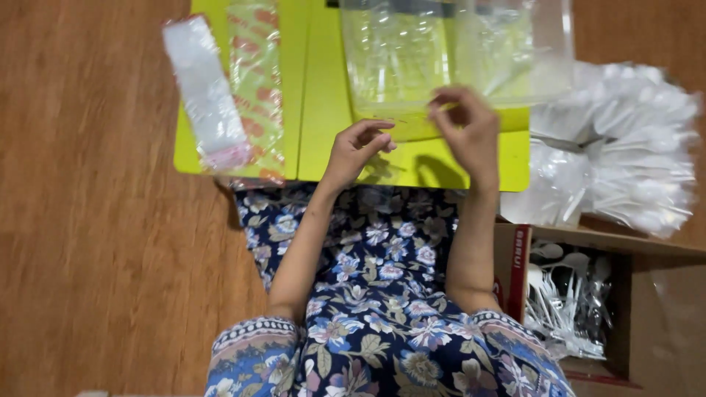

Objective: The person is individually packing plastic forks and spoons into small plastic sleeves while sitting on the floor.

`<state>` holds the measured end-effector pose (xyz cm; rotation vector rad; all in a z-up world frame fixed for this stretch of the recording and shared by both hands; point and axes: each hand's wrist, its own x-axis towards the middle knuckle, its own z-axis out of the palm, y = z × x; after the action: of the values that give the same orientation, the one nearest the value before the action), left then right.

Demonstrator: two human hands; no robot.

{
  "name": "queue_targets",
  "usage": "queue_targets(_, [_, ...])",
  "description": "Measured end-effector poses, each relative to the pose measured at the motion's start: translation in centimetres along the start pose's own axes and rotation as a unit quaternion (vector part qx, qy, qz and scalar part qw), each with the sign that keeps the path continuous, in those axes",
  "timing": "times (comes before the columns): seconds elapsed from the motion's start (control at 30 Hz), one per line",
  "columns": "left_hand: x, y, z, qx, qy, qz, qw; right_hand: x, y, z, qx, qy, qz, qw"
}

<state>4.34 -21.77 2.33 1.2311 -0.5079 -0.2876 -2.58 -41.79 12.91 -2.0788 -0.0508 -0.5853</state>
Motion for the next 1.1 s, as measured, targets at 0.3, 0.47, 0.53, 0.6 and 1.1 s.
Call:
queue_targets(0.3, [3.7, -1.0, 4.5, 0.129, -0.096, -0.033, 0.986, 9.3, 14.3, -8.0, -0.407, 0.068, 0.197, 0.889])
queue_targets(0.47, [3.8, -4.3, 3.5, 0.181, -0.060, -0.057, 0.980, 9.2, 14.8, -7.5, -0.371, 0.032, 0.244, 0.896])
queue_targets(0.53, [3.7, -3.9, 3.4, 0.169, -0.065, -0.064, 0.981, 8.9, 13.7, -7.2, -0.365, 0.049, 0.240, 0.898])
queue_targets(0.6, [3.6, -3.4, 3.5, 0.175, -0.059, -0.066, 0.981, 8.7, 14.1, -7.2, -0.356, 0.073, 0.219, 0.906])
queue_targets(1.1, [2.8, -2.7, 4.0, 0.176, -0.063, -0.052, 0.981, 8.9, 13.2, -7.3, -0.327, 0.031, 0.295, 0.897])
